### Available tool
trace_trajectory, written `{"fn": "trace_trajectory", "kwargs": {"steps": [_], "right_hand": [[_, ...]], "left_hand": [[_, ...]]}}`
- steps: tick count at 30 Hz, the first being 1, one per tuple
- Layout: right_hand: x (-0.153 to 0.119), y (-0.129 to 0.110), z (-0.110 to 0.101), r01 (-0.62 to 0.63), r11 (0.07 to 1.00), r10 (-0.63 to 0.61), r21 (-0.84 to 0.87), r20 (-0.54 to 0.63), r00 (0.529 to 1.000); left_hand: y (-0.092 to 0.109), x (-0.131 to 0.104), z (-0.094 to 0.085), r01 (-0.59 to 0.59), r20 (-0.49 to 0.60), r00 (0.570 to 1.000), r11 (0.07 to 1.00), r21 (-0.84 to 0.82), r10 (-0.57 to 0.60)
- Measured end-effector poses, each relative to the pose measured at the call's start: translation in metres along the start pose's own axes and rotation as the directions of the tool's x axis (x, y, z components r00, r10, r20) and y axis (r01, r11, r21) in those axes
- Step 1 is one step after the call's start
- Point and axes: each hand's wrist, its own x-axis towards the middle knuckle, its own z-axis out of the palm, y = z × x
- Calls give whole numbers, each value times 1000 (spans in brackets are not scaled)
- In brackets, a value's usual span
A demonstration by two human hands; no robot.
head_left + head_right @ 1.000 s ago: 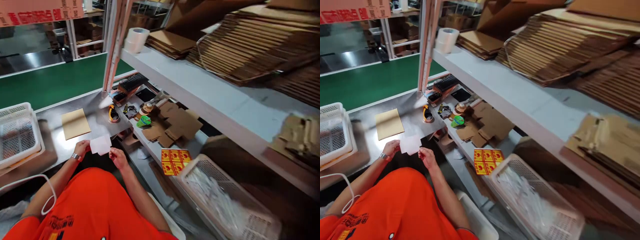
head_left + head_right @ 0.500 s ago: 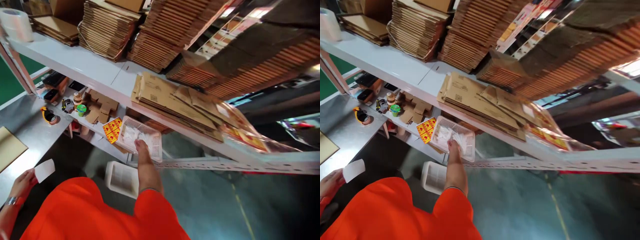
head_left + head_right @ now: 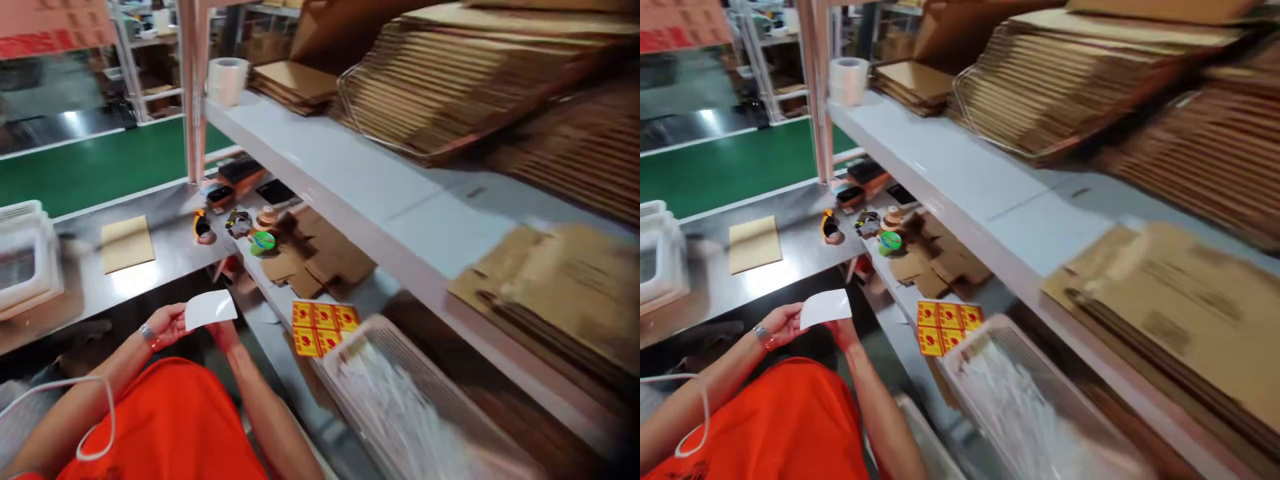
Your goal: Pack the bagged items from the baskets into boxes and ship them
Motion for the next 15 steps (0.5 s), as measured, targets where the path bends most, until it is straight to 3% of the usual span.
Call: {"fn": "trace_trajectory", "kwargs": {"steps": [3, 7, 10, 13, 15], "right_hand": [[25, 16, 58, -147, 986, 115, 85, 297, 948], [46, 28, 96, -265, 962, 266, -60, 409, 873], [62, 45, 118, -274, 951, 309, -145, 392, 866], [91, 64, 146, -229, 949, 280, -218, 245, 928], [119, 73, 166, -205, 933, 253, -297, 134, 958]], "left_hand": [[2, -4, -17, 50, -38, 998, 987, -151, -56], [1, -13, -63, 39, -77, 995, 962, -270, -62], [5, -16, -105, 35, -48, 997, 938, -346, -55], [15, -17, -149, -12, -22, 1000, 926, -378, 4], [24, -19, -177, -64, -78, 996, 932, -355, 39]]}}
